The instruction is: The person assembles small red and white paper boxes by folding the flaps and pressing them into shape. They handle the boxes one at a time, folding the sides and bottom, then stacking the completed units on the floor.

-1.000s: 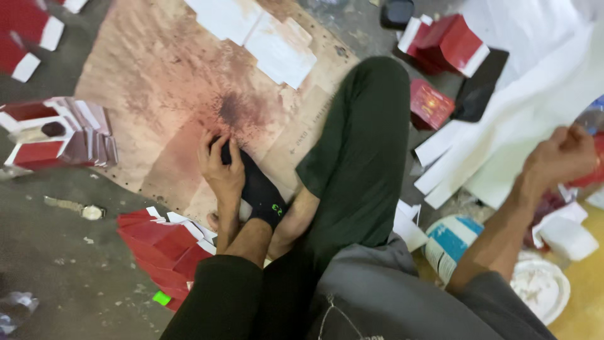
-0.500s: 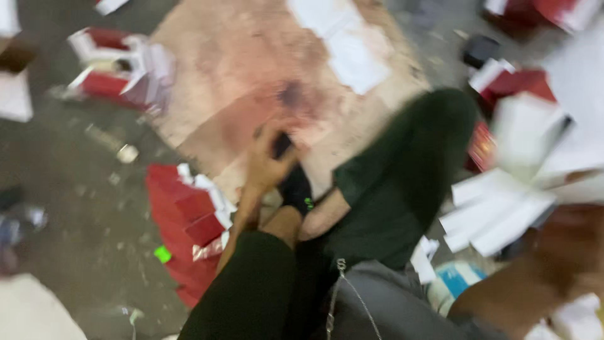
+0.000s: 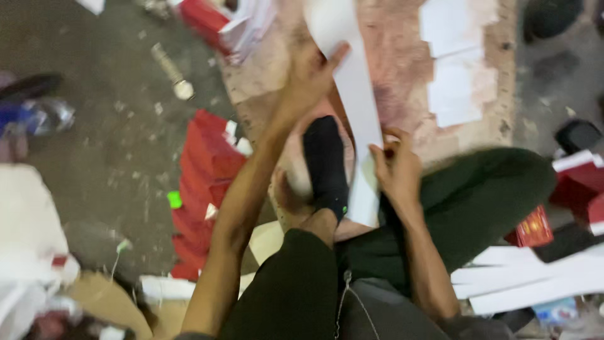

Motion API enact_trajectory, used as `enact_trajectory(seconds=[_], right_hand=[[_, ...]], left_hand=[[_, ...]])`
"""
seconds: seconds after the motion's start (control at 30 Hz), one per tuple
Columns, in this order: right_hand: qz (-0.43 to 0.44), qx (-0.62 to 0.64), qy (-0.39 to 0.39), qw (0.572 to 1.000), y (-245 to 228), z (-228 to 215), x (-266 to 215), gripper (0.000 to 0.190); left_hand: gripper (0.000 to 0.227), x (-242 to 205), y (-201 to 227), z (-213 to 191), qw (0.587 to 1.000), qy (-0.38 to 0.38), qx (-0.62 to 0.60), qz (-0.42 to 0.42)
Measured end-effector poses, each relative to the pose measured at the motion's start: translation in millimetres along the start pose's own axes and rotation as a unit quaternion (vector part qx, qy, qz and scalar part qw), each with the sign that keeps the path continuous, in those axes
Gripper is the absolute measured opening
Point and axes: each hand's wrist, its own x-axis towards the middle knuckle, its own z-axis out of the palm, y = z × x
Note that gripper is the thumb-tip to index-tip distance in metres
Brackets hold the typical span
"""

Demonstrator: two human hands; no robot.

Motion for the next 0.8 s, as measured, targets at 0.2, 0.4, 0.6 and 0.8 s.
enact_trajectory(seconds=[0.2,0.4,0.6,0.8], right_hand=[[0.032,-0.095,-0.051,0.994,5.1,16.1,11.2,0.045],[-0.169,-0.088,0.077,0.979,2.9,-94.7,-19.7,0.036],[0.116,-0.052,0.320,0.939,70.3,-221.6,-100.3,0.018],[0.202,-0.064,0.199,0.957,176.5,-208.6,-129.8,0.052]], left_hand=[[0.025,64.5,-65.1,-9.7,0.965,0.065,0.244,0.076],[0.051,74.6,-51.3,-30.1,0.961,0.063,0.257,0.078],[0.077,-17.0,-20.3,9.6,0.969,0.165,0.174,0.054],[0.048,-107.8,-22.8,35.7,0.945,0.081,0.314,0.044]])
